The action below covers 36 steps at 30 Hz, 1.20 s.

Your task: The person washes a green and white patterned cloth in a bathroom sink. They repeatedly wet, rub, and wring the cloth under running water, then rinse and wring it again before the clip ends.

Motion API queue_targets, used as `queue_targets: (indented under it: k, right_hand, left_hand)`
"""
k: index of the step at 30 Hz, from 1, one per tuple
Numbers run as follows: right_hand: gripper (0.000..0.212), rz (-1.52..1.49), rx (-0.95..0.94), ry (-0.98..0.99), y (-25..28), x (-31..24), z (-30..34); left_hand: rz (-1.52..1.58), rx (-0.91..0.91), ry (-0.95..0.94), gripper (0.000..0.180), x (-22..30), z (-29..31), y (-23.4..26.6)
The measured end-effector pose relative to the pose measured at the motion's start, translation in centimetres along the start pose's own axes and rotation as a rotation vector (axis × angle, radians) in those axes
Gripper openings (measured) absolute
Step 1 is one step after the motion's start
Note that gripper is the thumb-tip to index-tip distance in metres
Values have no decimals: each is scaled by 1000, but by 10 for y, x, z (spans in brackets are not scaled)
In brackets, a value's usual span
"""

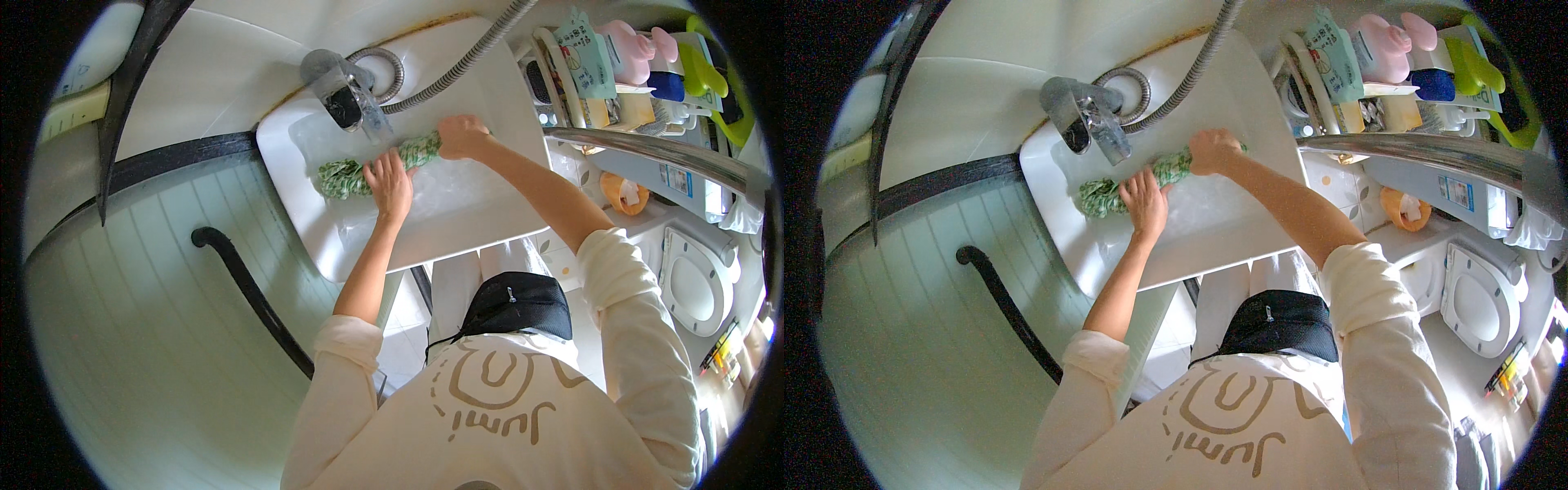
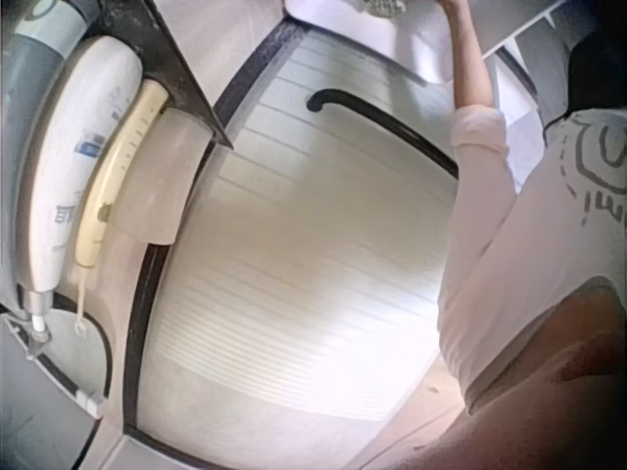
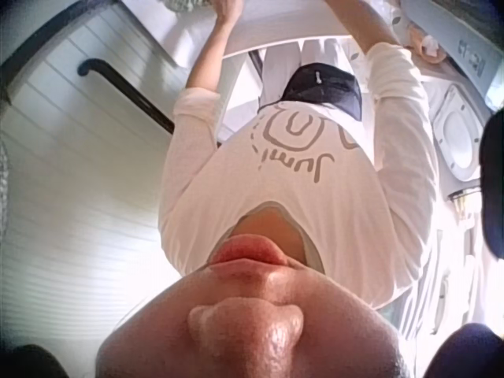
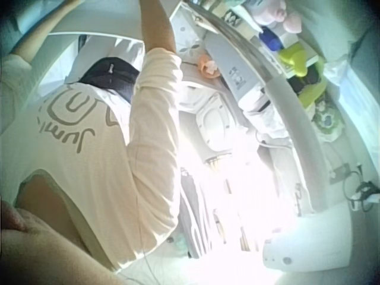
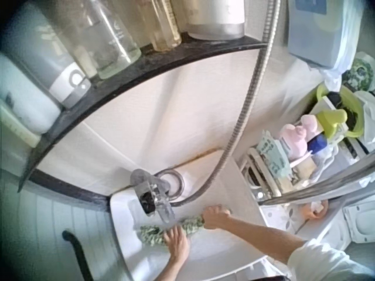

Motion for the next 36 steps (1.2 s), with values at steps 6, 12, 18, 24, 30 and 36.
queue_targets:
  k: [6, 12, 18, 24, 30, 36]
  right_hand:
    - [9, -215, -389, 12, -18, 4, -2]
    - [13, -369, -525, 130, -19, -1, 4]
    - [54, 17, 174, 131, 19, 7, 3]
    - [71, 341, 465, 509, -7, -79, 31]
    - [48, 274, 449, 422, -29, -105, 8]
    - [33, 112, 139, 288, -40, -95, -12]
  left_hand:
    - [139, 20, -65, 56, -5, -7, 5]
    - [123, -24, 45, 55, -25, -10, 14]
    - [53, -61, 147, 63, -39, 15, 7]
    - [145, -87, 218, 67, -50, 10, 4]
    - [-122, -230, 282, 66, -76, 4, 14]
    - [-24, -306, 410, 60, -81, 9, -8]
Point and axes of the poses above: each hand's wrist, its own z-axis away from the middle knuckle, its own y-axis out of the back of the hand, x = y × z, the point moved 10 cm from there along -z, towards the middle knuckle, and after that the axes turned 14 degrees about x, right-handed, at the moved point
